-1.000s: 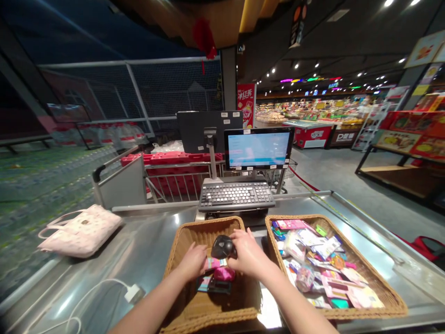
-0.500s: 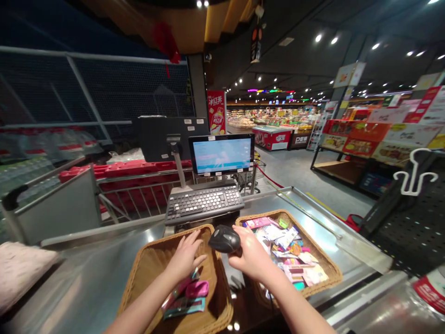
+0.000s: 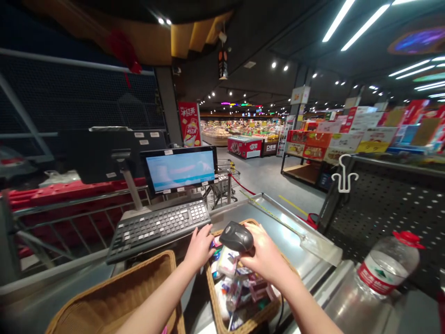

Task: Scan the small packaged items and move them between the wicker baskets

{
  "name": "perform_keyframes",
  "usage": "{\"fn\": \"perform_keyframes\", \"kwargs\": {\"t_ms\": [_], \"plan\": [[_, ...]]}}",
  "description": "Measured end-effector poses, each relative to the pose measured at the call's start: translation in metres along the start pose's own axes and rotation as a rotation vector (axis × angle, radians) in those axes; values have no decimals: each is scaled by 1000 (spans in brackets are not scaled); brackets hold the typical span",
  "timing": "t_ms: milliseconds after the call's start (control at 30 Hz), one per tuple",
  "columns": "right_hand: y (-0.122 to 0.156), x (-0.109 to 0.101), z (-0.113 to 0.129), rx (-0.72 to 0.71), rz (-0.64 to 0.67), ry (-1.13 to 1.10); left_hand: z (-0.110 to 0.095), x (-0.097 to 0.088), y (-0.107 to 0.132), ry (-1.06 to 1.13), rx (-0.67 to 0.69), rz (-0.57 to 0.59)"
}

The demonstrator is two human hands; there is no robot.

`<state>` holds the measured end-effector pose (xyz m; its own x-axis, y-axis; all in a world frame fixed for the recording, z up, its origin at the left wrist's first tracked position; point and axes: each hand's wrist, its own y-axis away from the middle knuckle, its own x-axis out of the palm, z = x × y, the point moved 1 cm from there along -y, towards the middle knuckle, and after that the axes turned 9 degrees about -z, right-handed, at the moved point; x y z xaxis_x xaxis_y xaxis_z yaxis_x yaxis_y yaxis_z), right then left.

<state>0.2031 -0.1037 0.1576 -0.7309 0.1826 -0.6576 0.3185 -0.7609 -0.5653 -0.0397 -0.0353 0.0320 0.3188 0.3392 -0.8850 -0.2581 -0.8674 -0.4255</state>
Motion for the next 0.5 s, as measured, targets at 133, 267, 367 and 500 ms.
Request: {"fn": "perform_keyframes", "kwargs": {"t_ms": [133,267,367,500], "plan": [[-3,-4,-17,23,10,31,-13,17,-14,11,38,15],[-7,-5,-32,74,28,25,-26,22,-8,47,86,37],[-10,-6,-39,79,33,1,-29,18,0,93,69,18],[-15,-2,-42,63,30,-25,-20,16,-3,41,-150,-6]]}}
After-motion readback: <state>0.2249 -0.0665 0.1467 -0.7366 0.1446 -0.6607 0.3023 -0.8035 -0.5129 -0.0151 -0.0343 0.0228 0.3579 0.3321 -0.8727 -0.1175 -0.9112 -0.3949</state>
